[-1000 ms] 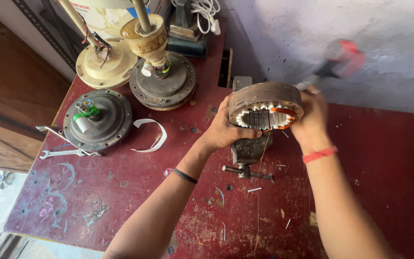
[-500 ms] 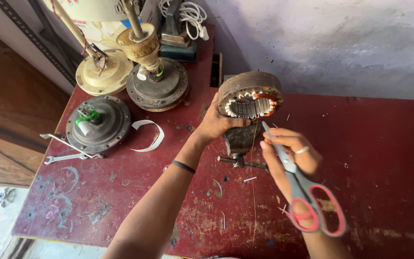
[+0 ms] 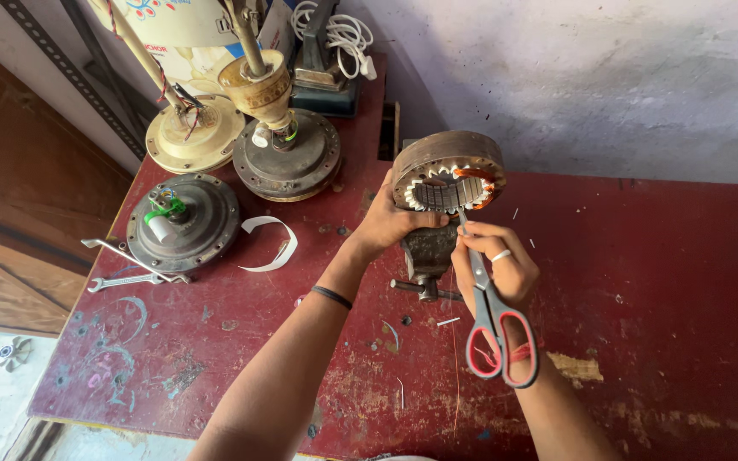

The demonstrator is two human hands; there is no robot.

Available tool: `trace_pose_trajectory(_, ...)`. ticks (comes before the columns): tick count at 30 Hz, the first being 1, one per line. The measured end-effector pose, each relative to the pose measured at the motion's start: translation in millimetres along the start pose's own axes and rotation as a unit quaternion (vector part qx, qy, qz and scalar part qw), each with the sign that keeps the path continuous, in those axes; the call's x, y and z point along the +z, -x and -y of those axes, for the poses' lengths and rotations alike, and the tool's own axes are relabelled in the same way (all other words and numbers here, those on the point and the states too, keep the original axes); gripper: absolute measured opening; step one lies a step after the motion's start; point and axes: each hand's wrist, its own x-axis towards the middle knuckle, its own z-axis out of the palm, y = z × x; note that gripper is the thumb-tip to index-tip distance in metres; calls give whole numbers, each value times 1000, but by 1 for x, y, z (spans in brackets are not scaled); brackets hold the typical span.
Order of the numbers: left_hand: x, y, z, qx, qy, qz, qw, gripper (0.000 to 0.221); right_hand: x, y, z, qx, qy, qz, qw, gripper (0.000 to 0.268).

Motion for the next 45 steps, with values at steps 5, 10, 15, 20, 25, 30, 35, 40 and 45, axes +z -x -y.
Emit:
trace_pose_trajectory(5,0,1,2,3,11,2,1000,90,3,6,-5,-12,27,16,999,16)
trace_pose_trajectory(10,-1,-1,3,-1,-4,-7,1000,93,3,4,-6,-16,19,1,1000,17)
trace_pose_trajectory(15,-2,-1,3,3,-9,-1,1000,90,4,4,-2,-30,8,-8,999,16)
trace_pose_trajectory(20,-1,-1,1,4,-8,0,1000,91,6,2,-5,-36,3,-8,999,15)
trace_pose_trajectory(25,0,0,0,-6,3,-2,1000,97,7,4,-9,-31,4,-24,999,16)
trace_pose_trajectory(30,0,1,1,9,-1,-6,1000,101,8,3,-15,-30,-11,-20,999,17)
trace_pose_trajectory(35,-2,-2,4,15,-15,-3,1000,105,12,1,-17,-47,10,-30,998,18)
trace_pose_trajectory(40,-4,-1,6,27,-43,-7,999,98,13,2,-15,-45,17,-27,998,20)
trace_pose_trajectory(45,-5,0,6,38,-73,-7,997,91,12,3,-13,-28,17,-30,999,19)
